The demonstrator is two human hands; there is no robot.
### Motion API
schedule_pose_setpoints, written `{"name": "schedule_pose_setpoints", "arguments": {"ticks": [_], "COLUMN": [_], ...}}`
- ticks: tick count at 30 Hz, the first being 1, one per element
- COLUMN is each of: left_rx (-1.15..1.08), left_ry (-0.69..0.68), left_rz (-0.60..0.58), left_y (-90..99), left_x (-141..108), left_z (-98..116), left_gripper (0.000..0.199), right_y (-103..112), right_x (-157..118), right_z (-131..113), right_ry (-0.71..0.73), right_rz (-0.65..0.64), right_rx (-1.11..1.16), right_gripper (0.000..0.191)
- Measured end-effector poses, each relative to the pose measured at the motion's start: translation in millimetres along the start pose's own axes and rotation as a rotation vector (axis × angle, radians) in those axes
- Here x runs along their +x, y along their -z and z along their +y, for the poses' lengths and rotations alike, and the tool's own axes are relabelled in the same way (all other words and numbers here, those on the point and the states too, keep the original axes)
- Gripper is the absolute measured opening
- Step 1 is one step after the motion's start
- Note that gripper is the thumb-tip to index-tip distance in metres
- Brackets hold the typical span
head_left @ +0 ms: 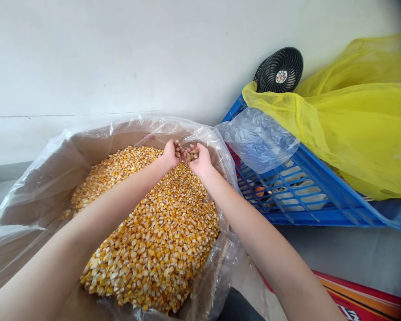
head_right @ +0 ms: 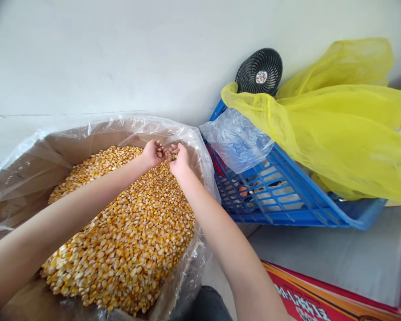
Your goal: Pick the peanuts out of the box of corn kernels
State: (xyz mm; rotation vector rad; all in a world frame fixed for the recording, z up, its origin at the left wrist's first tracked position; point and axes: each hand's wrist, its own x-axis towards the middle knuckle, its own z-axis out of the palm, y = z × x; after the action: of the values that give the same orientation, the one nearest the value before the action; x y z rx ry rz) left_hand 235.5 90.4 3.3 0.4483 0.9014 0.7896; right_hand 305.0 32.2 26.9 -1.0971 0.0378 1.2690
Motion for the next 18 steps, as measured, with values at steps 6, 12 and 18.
{"name": "schedule_pose_setpoints", "arguments": {"ticks": [6, 12, 18], "left_rx": [-0.306, -0.408, -0.465], "left_ry": [0.053, 0.123, 0.154], "left_rz": [0.015, 0.009, 0.051], "left_y": [-11.0, -12.3, -5.0], "left_x": [-3, -4, -5], "left_z": [-6, -4, 3], "left_gripper": [0.021, 0.021, 0.015], "right_y": [-20, -25, -10], "right_x": [-15, -20, -9], "right_z": [8, 10, -10], "right_ry": [0.199, 0.303, 0.394], "right_rz": [-0.092, -0.22, -0.214], "right_rx": [0.05, -0.051, -0.209], "right_gripper": [0.024, 0.026, 0.027]}}
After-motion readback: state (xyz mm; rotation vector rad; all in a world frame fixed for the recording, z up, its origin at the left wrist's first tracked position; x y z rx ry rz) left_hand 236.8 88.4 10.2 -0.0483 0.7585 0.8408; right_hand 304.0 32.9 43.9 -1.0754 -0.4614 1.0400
